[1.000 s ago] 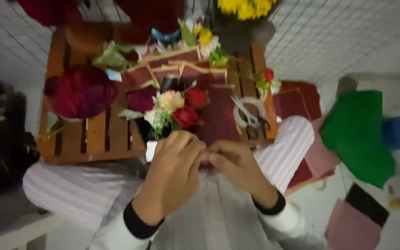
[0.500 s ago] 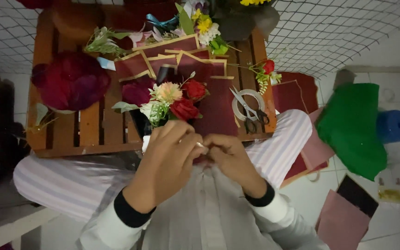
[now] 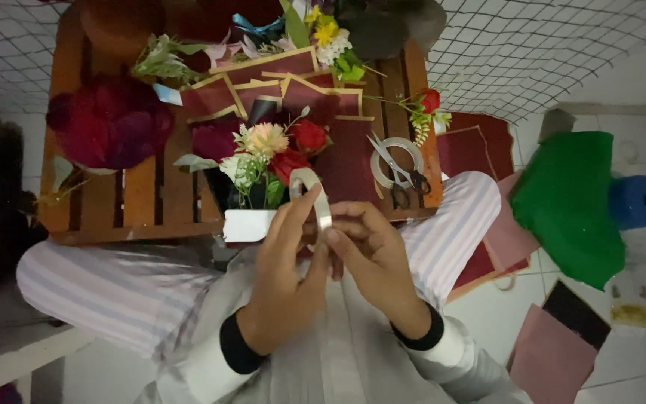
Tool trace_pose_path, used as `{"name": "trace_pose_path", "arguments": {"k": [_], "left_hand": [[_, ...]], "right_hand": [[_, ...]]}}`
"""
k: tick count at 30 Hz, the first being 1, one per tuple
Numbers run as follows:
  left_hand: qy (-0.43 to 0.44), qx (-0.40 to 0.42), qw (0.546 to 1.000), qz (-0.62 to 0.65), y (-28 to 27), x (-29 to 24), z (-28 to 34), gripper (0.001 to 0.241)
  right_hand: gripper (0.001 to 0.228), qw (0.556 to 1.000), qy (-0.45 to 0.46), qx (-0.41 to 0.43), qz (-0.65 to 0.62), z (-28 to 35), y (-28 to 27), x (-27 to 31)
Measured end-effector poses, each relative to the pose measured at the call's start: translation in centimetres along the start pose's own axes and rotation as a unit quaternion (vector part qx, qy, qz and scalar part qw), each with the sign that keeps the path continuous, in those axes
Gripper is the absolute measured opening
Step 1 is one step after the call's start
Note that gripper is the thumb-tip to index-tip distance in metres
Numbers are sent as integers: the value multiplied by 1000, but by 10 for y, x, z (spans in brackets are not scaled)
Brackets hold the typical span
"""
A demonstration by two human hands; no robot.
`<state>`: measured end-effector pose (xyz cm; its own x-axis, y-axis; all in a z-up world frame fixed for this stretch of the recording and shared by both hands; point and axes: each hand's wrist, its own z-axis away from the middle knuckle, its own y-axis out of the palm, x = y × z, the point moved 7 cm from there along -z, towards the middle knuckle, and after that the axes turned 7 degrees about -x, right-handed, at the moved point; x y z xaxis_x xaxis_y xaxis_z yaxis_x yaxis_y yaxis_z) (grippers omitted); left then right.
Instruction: Preparing and assembling layers of wrapping paper and flowers to create a bouquet using tape and scissors.
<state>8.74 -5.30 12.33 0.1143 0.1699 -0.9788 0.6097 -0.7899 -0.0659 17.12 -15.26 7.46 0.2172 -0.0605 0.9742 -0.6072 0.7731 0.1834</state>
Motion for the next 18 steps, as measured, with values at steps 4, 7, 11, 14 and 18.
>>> {"name": "trace_pose_path", "arguments": {"k": [4,7,11,14,18], "left_hand": [[20,-5,1000,-21,-3,-5,1,52],[8,14,999,-38,-2,-5,2,59],[-10,15,996,-86,-6,1,2,53],[-31,17,996,-88,-8,7,4,52],[-77,13,997,-23,-6,13,1,44]], "right_hand": [[43,963,-135,-49,229,1,-3,46],[38,879,-292,5,378,1,9,74],[22,843,-342,19,416,-5,14,81],[17,834,-354,30,422,-7,18,80],[14,822,-332,60,460,-13,26,70]]}}
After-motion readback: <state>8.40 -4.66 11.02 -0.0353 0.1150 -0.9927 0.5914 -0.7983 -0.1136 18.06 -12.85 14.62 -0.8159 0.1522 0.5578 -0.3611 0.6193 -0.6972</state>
